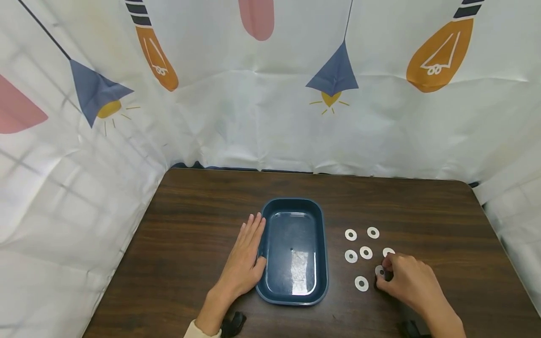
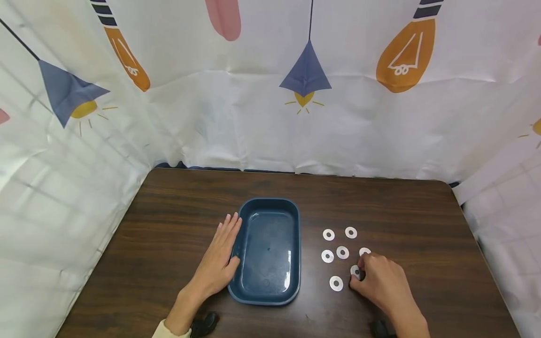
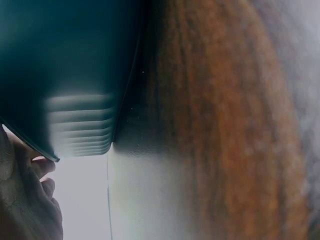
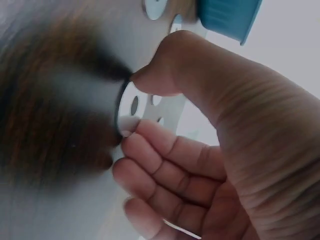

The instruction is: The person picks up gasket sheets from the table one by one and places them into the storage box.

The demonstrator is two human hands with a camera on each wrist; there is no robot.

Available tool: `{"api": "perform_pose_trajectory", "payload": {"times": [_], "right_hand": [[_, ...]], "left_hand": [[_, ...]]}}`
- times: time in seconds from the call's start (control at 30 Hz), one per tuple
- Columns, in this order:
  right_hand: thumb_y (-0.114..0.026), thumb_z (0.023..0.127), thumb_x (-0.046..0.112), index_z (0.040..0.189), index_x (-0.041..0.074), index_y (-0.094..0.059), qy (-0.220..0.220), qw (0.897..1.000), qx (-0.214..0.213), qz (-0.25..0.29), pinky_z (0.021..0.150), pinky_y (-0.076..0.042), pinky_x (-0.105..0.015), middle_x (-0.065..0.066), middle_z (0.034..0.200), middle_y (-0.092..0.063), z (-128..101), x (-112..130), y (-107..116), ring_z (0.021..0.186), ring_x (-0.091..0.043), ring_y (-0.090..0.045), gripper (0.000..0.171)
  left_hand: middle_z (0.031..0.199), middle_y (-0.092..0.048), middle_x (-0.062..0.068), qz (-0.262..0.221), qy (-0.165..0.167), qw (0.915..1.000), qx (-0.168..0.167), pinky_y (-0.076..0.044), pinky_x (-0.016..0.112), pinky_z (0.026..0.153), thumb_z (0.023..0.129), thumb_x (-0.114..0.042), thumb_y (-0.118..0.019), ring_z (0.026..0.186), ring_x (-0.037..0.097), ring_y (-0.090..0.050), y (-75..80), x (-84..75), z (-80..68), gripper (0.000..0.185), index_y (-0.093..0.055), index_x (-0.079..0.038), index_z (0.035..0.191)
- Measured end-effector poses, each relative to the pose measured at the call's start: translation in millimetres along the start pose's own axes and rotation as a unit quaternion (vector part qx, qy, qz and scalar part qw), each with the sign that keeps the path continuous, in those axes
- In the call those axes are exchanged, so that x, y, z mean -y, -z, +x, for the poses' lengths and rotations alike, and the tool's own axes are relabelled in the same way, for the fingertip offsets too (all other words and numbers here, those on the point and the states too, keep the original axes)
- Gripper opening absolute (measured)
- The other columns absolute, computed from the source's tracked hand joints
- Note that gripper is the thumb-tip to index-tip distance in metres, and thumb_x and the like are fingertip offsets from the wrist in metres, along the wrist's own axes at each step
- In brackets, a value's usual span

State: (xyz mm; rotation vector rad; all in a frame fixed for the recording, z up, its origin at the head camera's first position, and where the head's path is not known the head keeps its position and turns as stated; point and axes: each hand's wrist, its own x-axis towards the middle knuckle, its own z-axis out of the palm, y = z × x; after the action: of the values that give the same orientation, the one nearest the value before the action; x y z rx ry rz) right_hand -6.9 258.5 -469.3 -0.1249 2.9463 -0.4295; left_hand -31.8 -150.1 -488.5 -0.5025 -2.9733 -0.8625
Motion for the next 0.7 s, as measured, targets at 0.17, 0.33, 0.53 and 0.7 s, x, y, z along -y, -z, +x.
{"api": "perform_pose_trajectory", "payload": {"times": [0.17,0.33,0.53,0.7], "right_hand": [[-0.084,0.077,0.03,0.081,0.022,-0.071,0.027,0.998,-0.043,-0.031,0.055,-0.05,-0.041,0.006,0.08,-0.072,-2.4,1.0,-3.5,0.067,-0.015,-0.065,0.016],[-0.082,0.075,0.027,0.079,0.022,-0.069,0.043,0.995,-0.077,-0.042,0.054,-0.049,-0.04,0.007,0.075,-0.067,-3.8,0.6,-6.8,0.064,-0.014,-0.062,0.015],[-0.083,0.075,0.028,0.079,0.023,-0.068,0.05,0.995,-0.079,-0.046,0.054,-0.049,-0.038,0.009,0.074,-0.068,-4.4,-1.1,-7.5,0.063,-0.012,-0.061,0.016],[-0.085,0.075,0.03,0.08,0.024,-0.068,0.061,0.994,-0.08,-0.051,0.054,-0.048,-0.038,0.011,0.074,-0.067,-4.3,-2.1,-7.8,0.063,-0.011,-0.061,0.019]], "left_hand": [[0.181,-0.01,-0.002,0.001,0.0,1.0,0.0,0.012,0.019,0.133,0.094,-0.012,-0.057,0.169,0.017,-0.002,0.1,0.5,0.3,0.088,-0.015,-0.019,0.171],[0.181,-0.01,-0.002,-0.003,0.0,1.0,0.001,0.011,0.019,0.133,0.094,-0.012,-0.057,0.169,0.017,-0.002,-0.2,0.3,0.6,0.088,-0.015,-0.019,0.172],[0.181,-0.013,0.002,-0.007,-0.006,1.0,-0.003,0.012,0.02,0.133,0.093,-0.011,-0.057,0.169,0.019,-0.003,-0.9,0.2,1.0,0.088,-0.016,-0.018,0.171],[0.181,-0.012,0.0,-0.005,-0.005,1.0,-0.001,0.012,0.019,0.133,0.094,-0.011,-0.057,0.169,0.018,-0.003,-0.7,0.0,0.6,0.088,-0.016,-0.018,0.171]]}}
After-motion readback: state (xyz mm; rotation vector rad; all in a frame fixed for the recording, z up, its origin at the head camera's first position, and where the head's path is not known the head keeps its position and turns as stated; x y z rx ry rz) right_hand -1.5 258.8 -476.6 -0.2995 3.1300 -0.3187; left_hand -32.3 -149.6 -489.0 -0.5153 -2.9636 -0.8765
